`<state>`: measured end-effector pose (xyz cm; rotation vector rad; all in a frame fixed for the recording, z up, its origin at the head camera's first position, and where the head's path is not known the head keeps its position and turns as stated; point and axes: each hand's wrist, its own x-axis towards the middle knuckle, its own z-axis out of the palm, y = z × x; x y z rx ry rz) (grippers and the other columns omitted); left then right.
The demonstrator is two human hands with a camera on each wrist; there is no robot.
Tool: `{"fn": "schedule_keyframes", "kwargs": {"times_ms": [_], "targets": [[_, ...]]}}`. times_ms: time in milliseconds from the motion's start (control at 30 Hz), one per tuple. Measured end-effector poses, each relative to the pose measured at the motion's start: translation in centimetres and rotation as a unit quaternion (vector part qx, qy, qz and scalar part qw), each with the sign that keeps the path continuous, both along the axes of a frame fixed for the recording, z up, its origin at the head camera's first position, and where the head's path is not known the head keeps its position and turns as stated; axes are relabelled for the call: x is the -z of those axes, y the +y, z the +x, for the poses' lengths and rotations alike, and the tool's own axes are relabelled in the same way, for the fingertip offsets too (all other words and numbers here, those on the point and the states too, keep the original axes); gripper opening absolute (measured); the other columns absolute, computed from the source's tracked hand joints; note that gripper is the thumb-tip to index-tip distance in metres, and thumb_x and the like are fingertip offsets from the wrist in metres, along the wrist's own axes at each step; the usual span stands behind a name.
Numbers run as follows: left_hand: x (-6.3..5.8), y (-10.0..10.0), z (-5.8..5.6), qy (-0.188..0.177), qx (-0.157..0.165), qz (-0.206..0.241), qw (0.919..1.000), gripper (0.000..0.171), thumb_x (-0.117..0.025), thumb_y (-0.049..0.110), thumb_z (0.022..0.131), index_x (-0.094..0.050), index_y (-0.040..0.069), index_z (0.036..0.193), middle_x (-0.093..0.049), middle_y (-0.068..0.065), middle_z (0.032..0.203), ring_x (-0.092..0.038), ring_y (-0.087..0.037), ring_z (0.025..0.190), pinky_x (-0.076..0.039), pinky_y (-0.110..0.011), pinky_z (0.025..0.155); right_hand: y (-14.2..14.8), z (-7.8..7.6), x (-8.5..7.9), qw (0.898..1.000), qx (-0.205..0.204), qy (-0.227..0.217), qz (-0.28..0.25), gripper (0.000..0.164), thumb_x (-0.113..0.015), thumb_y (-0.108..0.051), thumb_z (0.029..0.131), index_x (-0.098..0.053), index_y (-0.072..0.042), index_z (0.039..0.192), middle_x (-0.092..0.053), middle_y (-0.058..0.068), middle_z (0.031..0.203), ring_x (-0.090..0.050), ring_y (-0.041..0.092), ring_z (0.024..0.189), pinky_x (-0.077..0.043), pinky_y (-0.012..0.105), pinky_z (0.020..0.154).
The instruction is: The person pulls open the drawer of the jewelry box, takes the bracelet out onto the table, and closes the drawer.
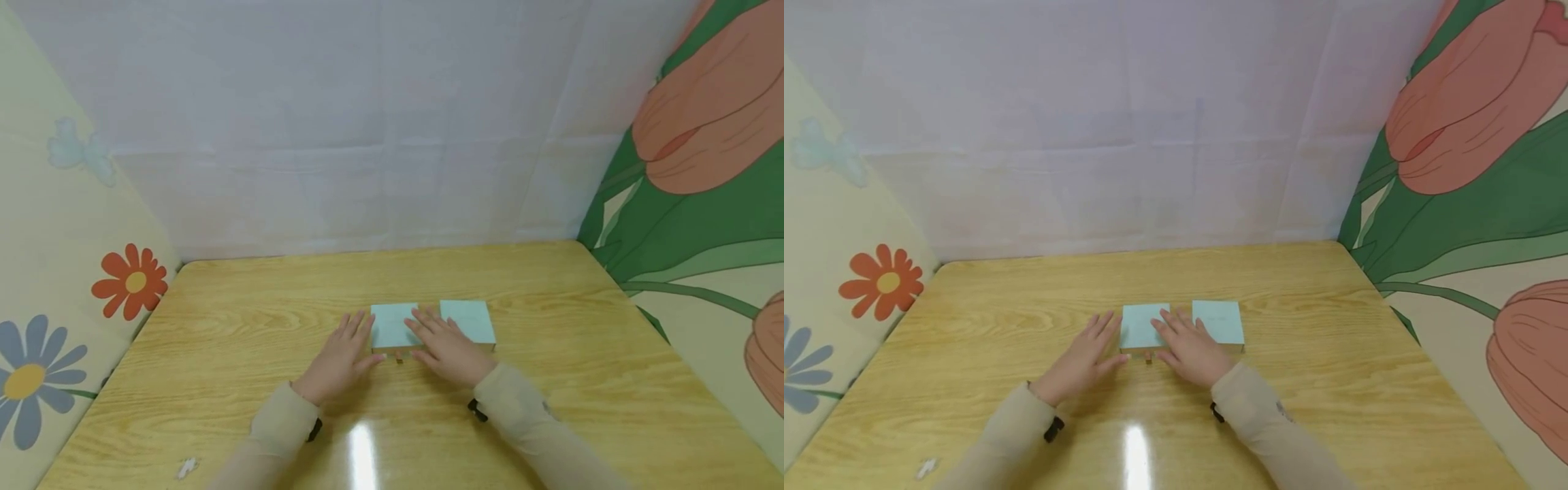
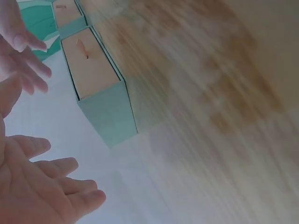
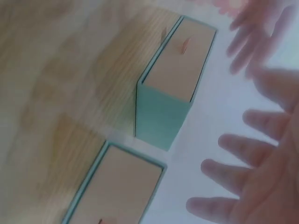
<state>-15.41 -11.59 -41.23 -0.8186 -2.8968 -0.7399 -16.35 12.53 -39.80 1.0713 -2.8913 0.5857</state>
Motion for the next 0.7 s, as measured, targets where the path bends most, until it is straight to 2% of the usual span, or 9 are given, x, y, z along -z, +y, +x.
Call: {"fn": "schedule_keyframes", "kwargs": {"times_ms": [133, 300, 467, 567, 700], "targets": [[0.2, 0.0, -0.8, -0.002, 0.001, 0.009, 1.0000, 0.069, -0.060, 0.030, 0.098, -0.031, -0.010, 0.147, -0.026, -0.034, 0.150, -0.021, -0.057, 0.136, -0.028, -0.066, 0.104, -0.3, 0.2, 0.2, 0.999, 0.009, 0.031, -0.029, 0.052, -0.062, -0.019, 0.097, -0.046, 0.004, 0.141, -0.042, 0.025, 0.145, -0.039, 0.046, 0.132, -0.033, 0.064, 0.102], [0.5, -0.1, -1.7, -0.019, 0.002, 0.017, 0.9997, 0.070, -0.059, 0.030, 0.099, -0.029, -0.010, 0.148, -0.025, -0.032, 0.151, -0.020, -0.053, 0.138, -0.026, -0.062, 0.107, -0.7, 0.4, 0.5, 0.996, 0.025, 0.046, -0.070, 0.045, -0.064, -0.013, 0.095, -0.052, 0.007, 0.134, -0.053, 0.026, 0.134, -0.050, 0.042, 0.123, -0.040, 0.056, 0.100], [0.9, 0.0, -2.6, -0.029, 0.014, 0.028, 0.9991, 0.069, -0.057, 0.029, 0.100, -0.027, -0.010, 0.148, -0.025, -0.030, 0.152, -0.019, -0.048, 0.141, -0.023, -0.057, 0.111, -1.2, 0.7, 0.6, 0.990, 0.081, -0.004, -0.113, 0.037, -0.062, -0.013, 0.097, -0.057, 0.008, 0.127, -0.059, 0.022, 0.124, -0.056, 0.037, 0.116, -0.045, 0.049, 0.098], [1.1, 0.1, -3.0, -0.032, 0.021, 0.023, 0.9990, 0.067, -0.055, 0.029, 0.101, -0.028, -0.008, 0.149, -0.025, -0.028, 0.153, -0.018, -0.046, 0.142, -0.022, -0.057, 0.111, -1.5, 1.0, 0.5, 0.983, 0.121, -0.043, -0.135, 0.033, -0.059, -0.014, 0.098, -0.059, 0.007, 0.124, -0.061, 0.021, 0.121, -0.060, 0.035, 0.110, -0.048, 0.048, 0.094], [0.9, 0.4, -3.5, -0.042, 0.029, 0.010, 0.9986, 0.067, -0.053, 0.030, 0.102, -0.026, -0.008, 0.150, -0.022, -0.028, 0.154, -0.016, -0.045, 0.143, -0.022, -0.056, 0.112, -1.7, 1.3, 0.5, 0.974, 0.143, -0.067, -0.161, 0.029, -0.059, -0.011, 0.098, -0.062, 0.007, 0.120, -0.063, 0.020, 0.116, -0.064, 0.031, 0.099, -0.054, 0.045, 0.084]]}}
